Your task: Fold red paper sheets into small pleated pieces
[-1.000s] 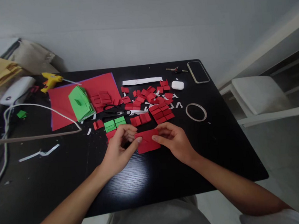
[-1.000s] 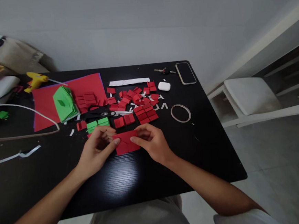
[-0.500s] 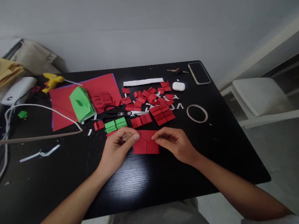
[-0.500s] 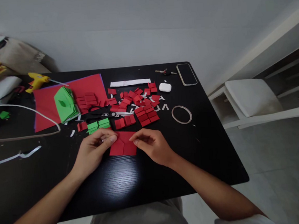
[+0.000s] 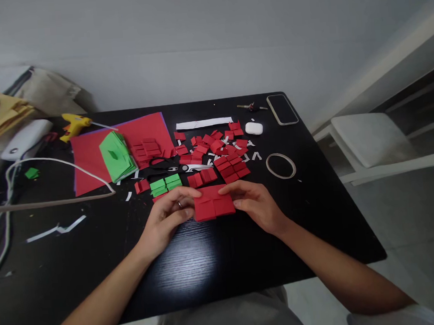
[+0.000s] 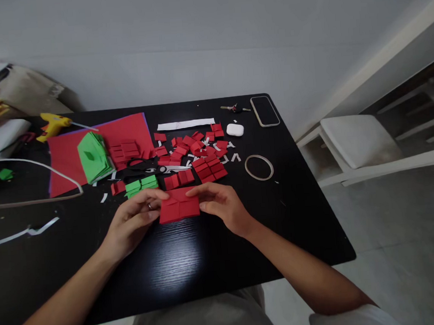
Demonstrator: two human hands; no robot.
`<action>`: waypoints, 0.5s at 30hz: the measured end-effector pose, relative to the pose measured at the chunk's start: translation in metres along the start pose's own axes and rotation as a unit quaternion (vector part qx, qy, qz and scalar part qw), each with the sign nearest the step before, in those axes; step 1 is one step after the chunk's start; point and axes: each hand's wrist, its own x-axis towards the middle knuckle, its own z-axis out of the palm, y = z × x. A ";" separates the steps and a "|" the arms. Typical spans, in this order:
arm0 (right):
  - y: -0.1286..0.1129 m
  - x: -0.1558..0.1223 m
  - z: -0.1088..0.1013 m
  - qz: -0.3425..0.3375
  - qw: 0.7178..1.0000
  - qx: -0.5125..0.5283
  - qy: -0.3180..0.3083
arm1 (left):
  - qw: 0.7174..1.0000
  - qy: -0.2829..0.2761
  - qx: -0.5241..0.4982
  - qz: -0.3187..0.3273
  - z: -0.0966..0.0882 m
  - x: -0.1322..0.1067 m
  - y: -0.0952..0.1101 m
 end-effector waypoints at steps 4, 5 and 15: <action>-0.003 0.000 0.003 -0.007 1.000 -0.025 0.012 | 1.000 0.007 -0.006 -0.005 0.002 0.000 0.000; -0.003 0.000 0.004 -0.008 0.999 -0.031 0.016 | 1.000 0.005 -0.007 -0.006 0.002 0.000 -0.001; -0.001 -0.003 0.008 -0.048 0.996 -0.074 0.003 | 1.000 -0.001 0.009 -0.005 -0.002 0.000 -0.002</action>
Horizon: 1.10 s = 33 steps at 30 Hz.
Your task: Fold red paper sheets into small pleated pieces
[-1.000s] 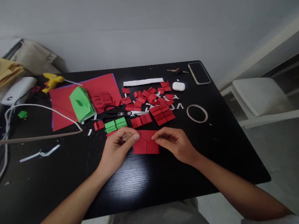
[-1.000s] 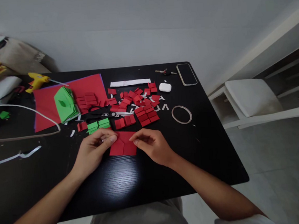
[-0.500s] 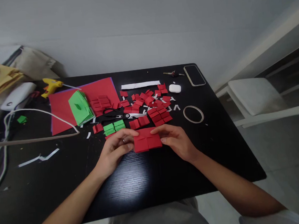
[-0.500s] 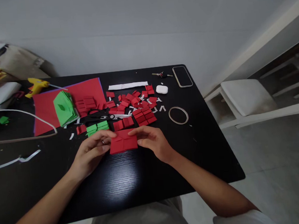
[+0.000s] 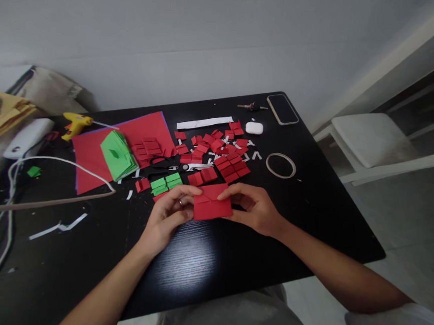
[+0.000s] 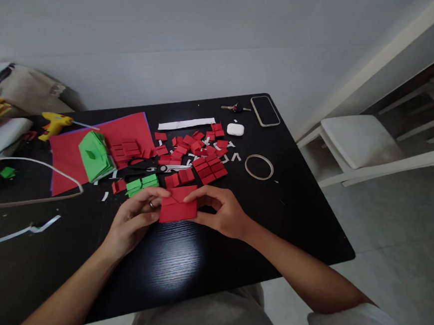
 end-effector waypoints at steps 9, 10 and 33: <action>-0.001 0.003 0.003 0.032 0.998 -0.024 0.045 | 1.000 -0.005 -0.009 0.005 0.001 0.000 0.002; -0.001 0.003 0.003 0.029 0.998 -0.025 0.050 | 1.000 -0.010 -0.010 0.004 0.000 0.000 0.001; 0.000 0.000 0.005 0.026 0.998 -0.036 0.041 | 0.996 0.013 0.059 0.072 0.009 0.003 0.006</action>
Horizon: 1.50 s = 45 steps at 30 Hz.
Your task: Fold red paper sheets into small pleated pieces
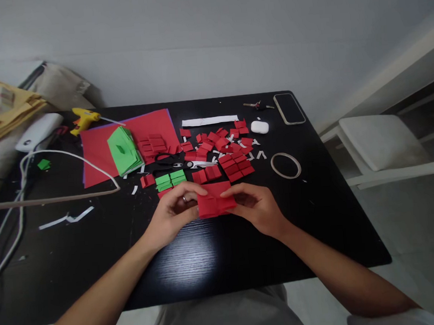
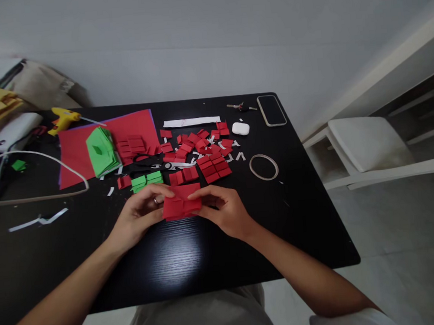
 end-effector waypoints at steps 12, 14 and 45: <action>0.003 0.000 0.000 -0.006 0.998 -0.032 0.053 | 0.982 0.022 0.172 0.067 0.002 -0.007 -0.006; 0.004 -0.001 0.001 -0.017 0.998 -0.036 0.052 | 0.978 0.028 0.187 0.084 0.003 -0.006 -0.004; 0.007 -0.004 0.014 0.023 0.997 0.038 0.060 | 0.984 0.114 0.104 0.094 0.019 -0.005 -0.012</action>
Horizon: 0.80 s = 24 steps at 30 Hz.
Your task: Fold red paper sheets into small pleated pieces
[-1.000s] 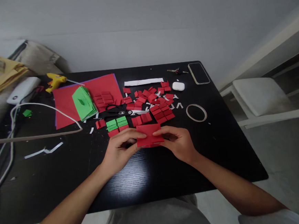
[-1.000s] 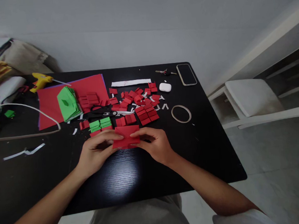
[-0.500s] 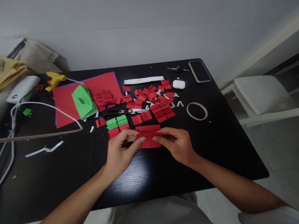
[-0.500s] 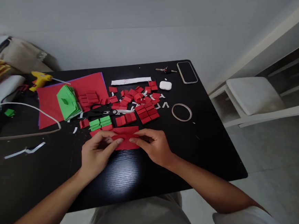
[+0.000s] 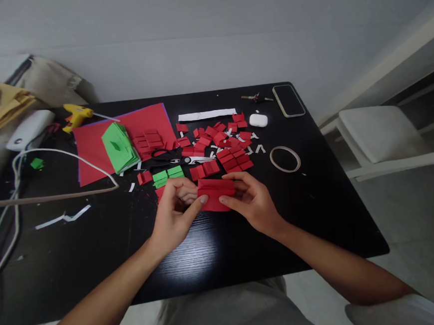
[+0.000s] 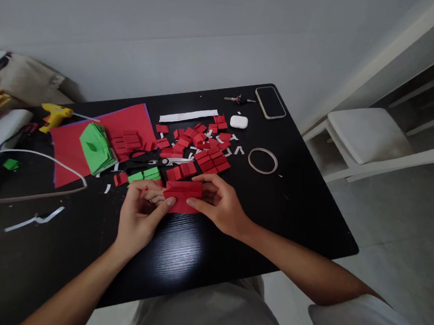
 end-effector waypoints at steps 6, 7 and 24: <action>0.005 -0.003 -0.005 -0.139 0.987 -0.082 -0.005 | 0.982 -0.080 0.149 0.080 -0.013 0.001 -0.002; 0.004 -0.003 -0.006 -0.156 0.982 -0.110 -0.014 | 0.980 -0.084 0.157 0.086 -0.014 0.001 -0.002; -0.008 -0.002 -0.004 -0.101 0.989 -0.100 -0.039 | 0.972 -0.104 0.161 0.133 -0.012 0.003 0.008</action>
